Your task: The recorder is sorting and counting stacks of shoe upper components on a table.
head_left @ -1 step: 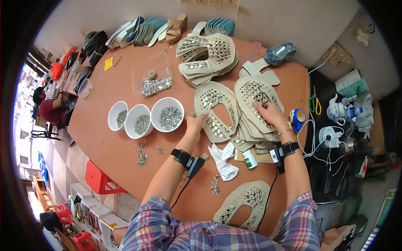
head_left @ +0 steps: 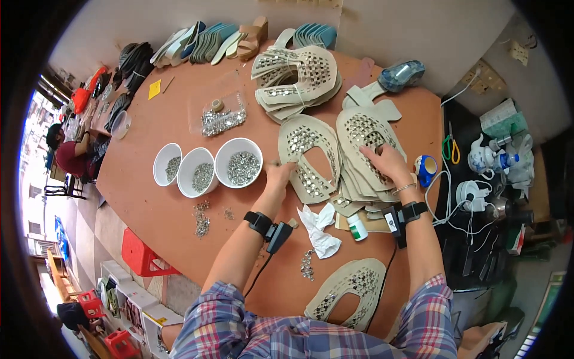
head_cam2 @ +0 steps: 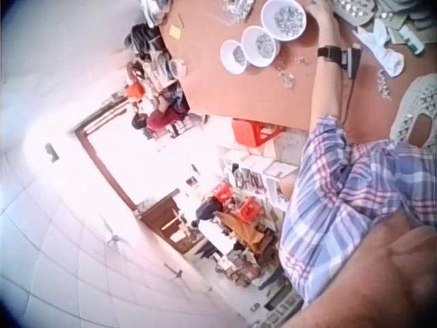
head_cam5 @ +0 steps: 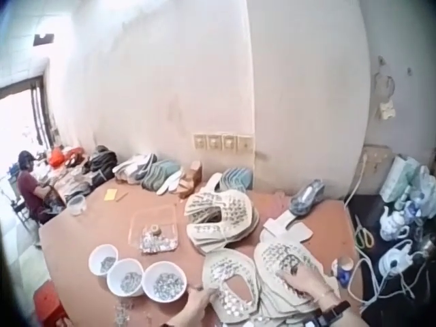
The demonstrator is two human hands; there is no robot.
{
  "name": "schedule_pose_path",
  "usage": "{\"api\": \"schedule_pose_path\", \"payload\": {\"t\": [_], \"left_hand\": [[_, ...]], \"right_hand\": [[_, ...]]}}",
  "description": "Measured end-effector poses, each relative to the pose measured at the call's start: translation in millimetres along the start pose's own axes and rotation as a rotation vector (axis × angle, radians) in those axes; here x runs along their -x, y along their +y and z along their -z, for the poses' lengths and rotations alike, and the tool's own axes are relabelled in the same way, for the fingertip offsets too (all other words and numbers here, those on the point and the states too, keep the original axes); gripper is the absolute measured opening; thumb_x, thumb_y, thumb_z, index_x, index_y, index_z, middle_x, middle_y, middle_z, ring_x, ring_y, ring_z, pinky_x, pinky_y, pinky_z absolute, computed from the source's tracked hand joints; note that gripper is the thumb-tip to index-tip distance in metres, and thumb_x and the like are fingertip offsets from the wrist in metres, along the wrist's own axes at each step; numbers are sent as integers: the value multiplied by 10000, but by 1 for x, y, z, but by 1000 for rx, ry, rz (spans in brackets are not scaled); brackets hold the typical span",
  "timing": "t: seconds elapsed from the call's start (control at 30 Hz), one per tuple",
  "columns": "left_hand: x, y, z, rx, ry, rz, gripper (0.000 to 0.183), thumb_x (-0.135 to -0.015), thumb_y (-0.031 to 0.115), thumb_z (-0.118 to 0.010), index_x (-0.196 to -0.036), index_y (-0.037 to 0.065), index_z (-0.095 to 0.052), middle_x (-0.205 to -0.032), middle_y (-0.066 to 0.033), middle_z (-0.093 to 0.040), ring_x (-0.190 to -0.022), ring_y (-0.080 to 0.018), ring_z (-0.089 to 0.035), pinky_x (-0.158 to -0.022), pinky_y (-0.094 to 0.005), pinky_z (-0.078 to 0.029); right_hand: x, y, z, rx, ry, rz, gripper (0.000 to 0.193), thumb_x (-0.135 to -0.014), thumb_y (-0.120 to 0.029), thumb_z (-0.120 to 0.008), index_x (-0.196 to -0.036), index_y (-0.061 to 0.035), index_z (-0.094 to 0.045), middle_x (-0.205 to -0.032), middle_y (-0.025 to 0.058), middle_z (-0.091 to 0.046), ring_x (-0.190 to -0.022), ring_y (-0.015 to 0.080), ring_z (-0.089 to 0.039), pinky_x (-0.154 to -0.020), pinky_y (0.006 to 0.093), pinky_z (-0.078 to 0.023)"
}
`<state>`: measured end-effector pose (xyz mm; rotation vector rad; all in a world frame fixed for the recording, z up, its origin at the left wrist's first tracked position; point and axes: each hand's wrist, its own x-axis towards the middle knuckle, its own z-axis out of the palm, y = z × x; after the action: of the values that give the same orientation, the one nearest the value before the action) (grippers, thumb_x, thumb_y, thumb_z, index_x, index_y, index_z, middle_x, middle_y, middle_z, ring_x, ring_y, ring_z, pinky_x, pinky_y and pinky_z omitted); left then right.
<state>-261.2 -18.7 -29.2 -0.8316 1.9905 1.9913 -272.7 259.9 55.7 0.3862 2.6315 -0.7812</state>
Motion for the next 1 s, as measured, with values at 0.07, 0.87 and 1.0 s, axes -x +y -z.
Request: {"api": "schedule_pose_path", "payload": {"t": [0.07,0.87,1.0], "left_hand": [[-1,7,2,82,-109,53,405,-765,140,-647,-1103,-24,-496,-1003,-131,-594,-892,-221,-596,-751,-333,-488],[107,119,36,406,-776,-353,468,-979,281,-336,-1312,-45,-362,-1237,-172,-538,-1082,-247,-565,-931,-379,-461],[102,108,48,353,-741,-255,434,-983,257,-299,-1318,-17,-334,-1244,-141,-536,-1031,-214,-574,-901,-377,-475]], "right_hand": [[-7,3,-8,40,96,46,911,-715,-639,-614,-1168,142,-489,-1229,340,-475,-1164,400,-484,-973,405,-400],[5,-9,-25,-575,-141,10,622,-720,-338,-765,-1082,128,-570,-982,168,-658,-817,205,-654,-699,292,-527],[7,-14,-30,-649,-191,-63,556,-752,-306,-743,-1072,115,-573,-968,157,-661,-791,209,-663,-675,282,-533]]}}
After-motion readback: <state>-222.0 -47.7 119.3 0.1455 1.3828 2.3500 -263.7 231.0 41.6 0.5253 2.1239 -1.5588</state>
